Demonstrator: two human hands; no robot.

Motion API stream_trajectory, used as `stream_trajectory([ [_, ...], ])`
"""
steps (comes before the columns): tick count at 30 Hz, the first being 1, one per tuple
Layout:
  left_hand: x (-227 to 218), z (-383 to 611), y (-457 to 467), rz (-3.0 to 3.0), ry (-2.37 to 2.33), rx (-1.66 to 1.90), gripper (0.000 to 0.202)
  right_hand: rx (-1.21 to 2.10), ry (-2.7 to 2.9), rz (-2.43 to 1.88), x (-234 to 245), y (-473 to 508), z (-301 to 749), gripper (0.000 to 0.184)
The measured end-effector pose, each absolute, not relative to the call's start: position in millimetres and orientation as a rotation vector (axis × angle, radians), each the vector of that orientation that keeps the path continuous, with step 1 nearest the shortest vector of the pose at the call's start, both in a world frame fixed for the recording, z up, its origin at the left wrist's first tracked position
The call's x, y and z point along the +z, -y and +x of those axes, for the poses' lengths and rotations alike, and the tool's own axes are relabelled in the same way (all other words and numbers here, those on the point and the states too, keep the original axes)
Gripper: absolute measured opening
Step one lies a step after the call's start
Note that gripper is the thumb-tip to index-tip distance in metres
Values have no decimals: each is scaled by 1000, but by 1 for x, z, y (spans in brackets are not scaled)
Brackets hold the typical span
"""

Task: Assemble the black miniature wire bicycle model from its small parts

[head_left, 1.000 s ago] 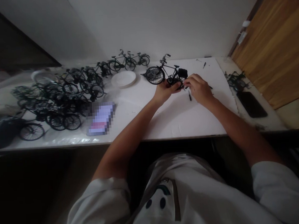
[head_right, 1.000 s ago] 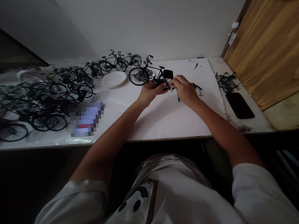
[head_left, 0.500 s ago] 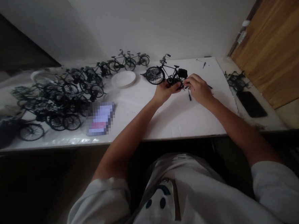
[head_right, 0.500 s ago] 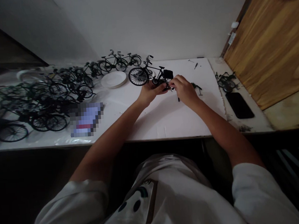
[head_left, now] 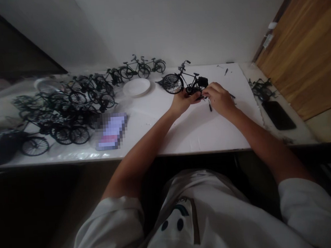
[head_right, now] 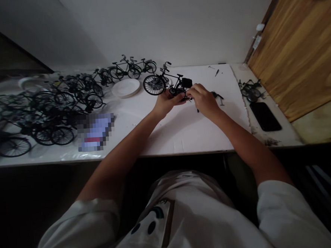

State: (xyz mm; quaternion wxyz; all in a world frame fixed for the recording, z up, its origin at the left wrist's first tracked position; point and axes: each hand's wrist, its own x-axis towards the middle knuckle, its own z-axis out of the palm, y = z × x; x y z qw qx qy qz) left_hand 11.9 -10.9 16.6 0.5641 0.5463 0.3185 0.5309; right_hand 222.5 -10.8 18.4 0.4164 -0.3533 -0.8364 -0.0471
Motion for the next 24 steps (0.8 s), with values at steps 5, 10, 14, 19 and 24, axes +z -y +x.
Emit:
stream_trajectory([
  [5, 18, 11, 13, 1294, -757, 1236, 39, -105, 2108, -915, 17, 13, 222, 29],
  [10, 18, 10, 13, 1289, -753, 1238, 42, -122, 2170, -924, 19, 15, 223, 32],
  [14, 20, 10, 15, 1290, -758, 1243, 40, -144, 2224, -927, 21, 15, 224, 35],
  [19, 23, 10, 17, 1278, -772, 1222, 39, -169, 2258, -934, 22, 14, 226, 34],
  [24, 24, 8, 17, 1289, -757, 1212, 37, -150, 2219, -902, 21, 14, 225, 28],
])
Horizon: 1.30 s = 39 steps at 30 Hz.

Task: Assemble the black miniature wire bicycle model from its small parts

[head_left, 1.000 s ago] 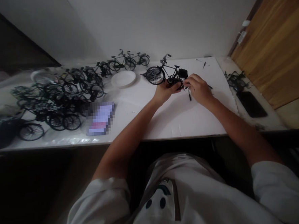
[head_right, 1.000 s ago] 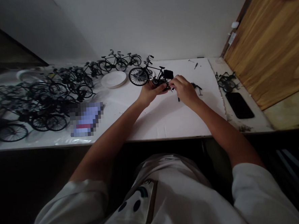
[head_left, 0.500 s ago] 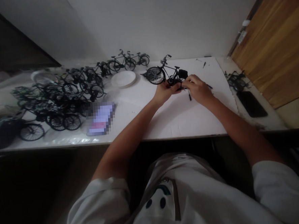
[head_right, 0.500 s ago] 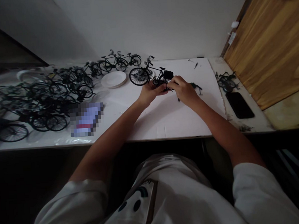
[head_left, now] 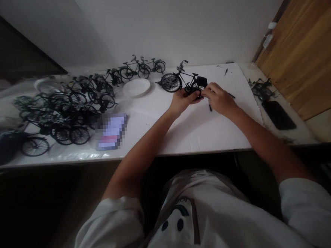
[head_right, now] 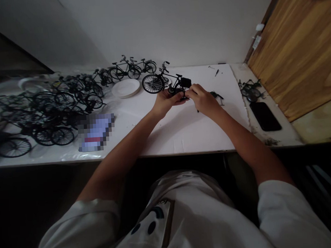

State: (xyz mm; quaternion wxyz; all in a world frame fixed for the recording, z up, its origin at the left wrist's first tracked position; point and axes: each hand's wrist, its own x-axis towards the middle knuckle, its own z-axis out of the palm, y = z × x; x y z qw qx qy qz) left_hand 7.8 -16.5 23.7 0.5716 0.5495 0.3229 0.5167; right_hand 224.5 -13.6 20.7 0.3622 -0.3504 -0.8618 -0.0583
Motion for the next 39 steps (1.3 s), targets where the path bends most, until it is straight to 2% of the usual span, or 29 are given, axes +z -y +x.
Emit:
stream_trajectory([
  [16, 21, 9, 13, 1311, -765, 1216, 40, -130, 2191, -879, 20, 14, 225, 30],
  [23, 16, 8, 11, 1320, -722, 1221, 49, -129, 2200, -871, 20, 14, 225, 35],
  [39, 16, 9, 9, 1307, -753, 1218, 46, -54, 2194, -851, 21, 13, 226, 32],
])
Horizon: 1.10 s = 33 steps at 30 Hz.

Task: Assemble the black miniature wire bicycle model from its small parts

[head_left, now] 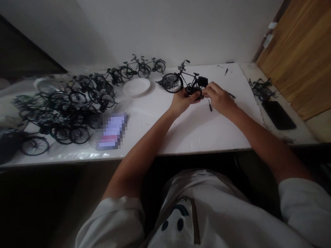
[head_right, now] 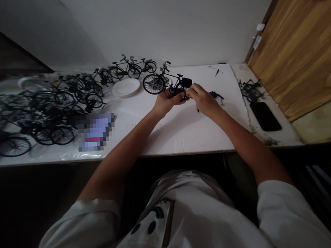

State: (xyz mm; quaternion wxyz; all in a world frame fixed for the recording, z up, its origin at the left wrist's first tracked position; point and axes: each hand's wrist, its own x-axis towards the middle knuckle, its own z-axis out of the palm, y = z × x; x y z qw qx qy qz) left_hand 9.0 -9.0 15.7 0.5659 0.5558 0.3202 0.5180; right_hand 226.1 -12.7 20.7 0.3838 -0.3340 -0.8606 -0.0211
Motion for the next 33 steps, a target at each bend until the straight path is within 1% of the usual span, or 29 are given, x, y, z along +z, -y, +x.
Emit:
stream_trajectory([
  [4, 15, 9, 9, 1321, -736, 1228, 48, -5, 2186, -850, 20, 12, 226, 31],
  [9, 15, 9, 10, 1340, -740, 1229, 43, 19, 2182, -857, 21, 13, 226, 29],
  [13, 16, 9, 10, 1337, -747, 1237, 38, -35, 2192, -871, 23, 15, 225, 31],
  [21, 18, 9, 13, 1333, -754, 1239, 34, -187, 2233, -856, 22, 15, 225, 27],
  [26, 19, 9, 15, 1335, -774, 1220, 37, -114, 2219, -924, 20, 16, 225, 26],
  [33, 20, 9, 16, 1324, -769, 1209, 39, -31, 2199, -913, 18, 15, 226, 23],
])
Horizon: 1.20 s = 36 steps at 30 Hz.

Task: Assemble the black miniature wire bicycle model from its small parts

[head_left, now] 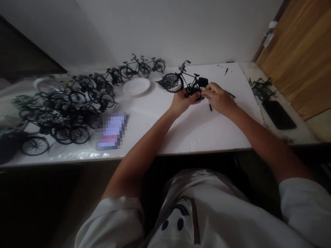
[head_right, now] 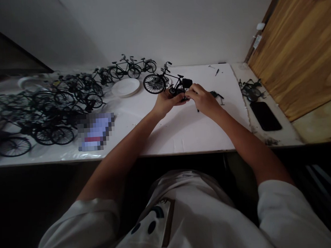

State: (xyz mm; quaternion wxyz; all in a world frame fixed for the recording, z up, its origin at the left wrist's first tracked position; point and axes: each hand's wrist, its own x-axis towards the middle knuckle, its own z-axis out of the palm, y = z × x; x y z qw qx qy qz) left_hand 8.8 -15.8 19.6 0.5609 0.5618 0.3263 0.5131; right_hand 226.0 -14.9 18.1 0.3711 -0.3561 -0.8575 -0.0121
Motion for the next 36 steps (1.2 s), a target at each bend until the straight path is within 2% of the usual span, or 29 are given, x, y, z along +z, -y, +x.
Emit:
stream_trajectory([
  [12, 19, 9, 17, 1298, -739, 1197, 46, -11, 2195, -875, 18, 14, 226, 25],
  [24, 21, 9, 19, 1301, -739, 1178, 38, 4, 2188, -866, 18, 13, 226, 25],
  [36, 21, 8, 18, 1308, -733, 1179, 45, 38, 2183, -824, 19, 13, 226, 27],
])
